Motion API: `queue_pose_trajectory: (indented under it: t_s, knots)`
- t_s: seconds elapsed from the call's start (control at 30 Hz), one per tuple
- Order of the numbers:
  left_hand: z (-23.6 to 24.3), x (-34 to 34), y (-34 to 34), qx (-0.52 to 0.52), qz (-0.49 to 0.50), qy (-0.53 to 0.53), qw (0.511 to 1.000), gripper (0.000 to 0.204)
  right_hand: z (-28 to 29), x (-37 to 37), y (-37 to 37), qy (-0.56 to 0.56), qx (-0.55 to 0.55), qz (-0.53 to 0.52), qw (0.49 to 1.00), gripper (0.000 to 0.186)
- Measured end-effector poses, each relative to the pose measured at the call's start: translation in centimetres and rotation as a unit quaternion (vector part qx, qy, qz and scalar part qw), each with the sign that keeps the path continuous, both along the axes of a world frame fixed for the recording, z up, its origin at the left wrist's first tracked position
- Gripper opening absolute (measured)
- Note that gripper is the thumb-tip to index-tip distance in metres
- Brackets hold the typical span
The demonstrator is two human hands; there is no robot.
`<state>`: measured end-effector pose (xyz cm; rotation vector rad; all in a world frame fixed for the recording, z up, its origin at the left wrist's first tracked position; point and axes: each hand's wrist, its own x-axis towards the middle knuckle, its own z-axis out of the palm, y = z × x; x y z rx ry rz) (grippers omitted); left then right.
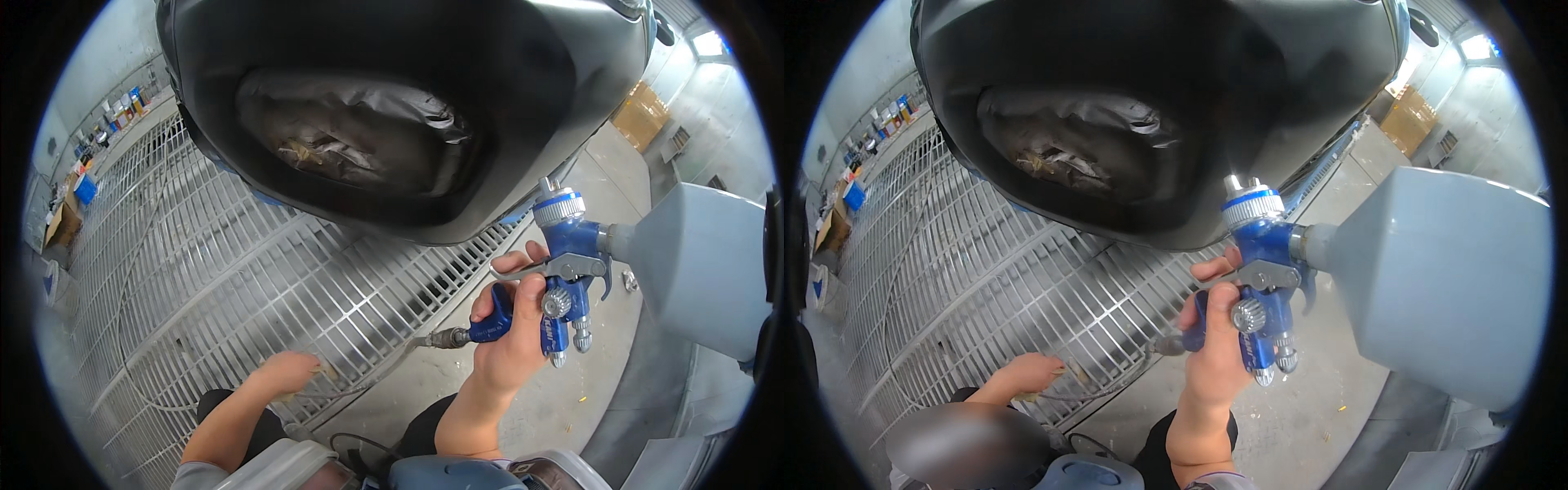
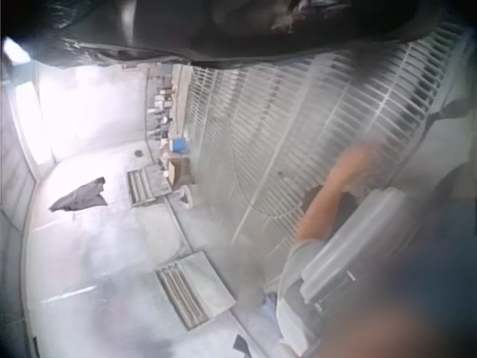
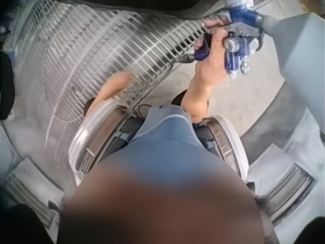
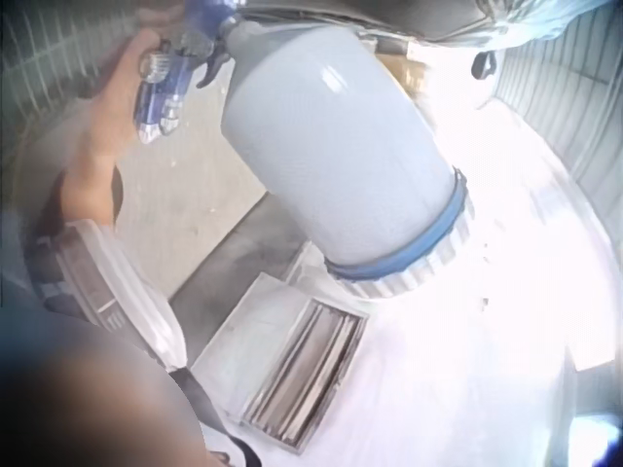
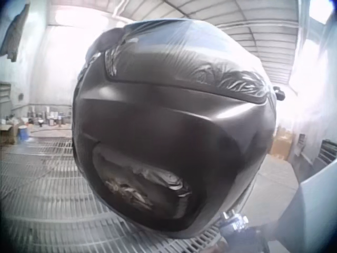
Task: The person uses a spray gun to apply a coat of paint to a car bumper. The bumper is partially masked with blue protective film and yellow tape. The person moves the spray gun in smooth, sweeping motions across the surface of the bumper.
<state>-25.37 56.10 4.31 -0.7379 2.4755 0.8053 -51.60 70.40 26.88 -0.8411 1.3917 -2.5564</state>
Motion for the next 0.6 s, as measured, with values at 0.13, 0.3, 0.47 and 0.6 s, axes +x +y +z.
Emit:
queue_pose_trajectory:
  t_s: [0.13, 0.3, 0.47, 0.6]
  knots:
    - [-6.1, -2.8, -0.4, -0.015, -0.082, -0.074, 0.994, 0.025, -0.1, -1.7, 1.5, -0.014, 0.009, -0.012, 1.0, 0.039]
    - [-7.3, -7.1, -0.5, -0.013, -0.11, -0.09, 0.99, 0.03, -0.9, -3.1, 3.1, -0.011, 0.003, -0.031, 0.999, 0.041]
    - [-8.7, -6.7, -0.5, 0.003, -0.134, -0.099, 0.986, 0.039, -1.3, -3.3, 3.1, 0.009, 0.013, -0.03, 0.999, 0.039]
    - [-9.5, -5.7, -1.3, 0.027, -0.156, -0.09, 0.983, 0.043, -1.2, -3.0, 2.4, -0.017, -0.012, -0.028, 0.999, 0.036]
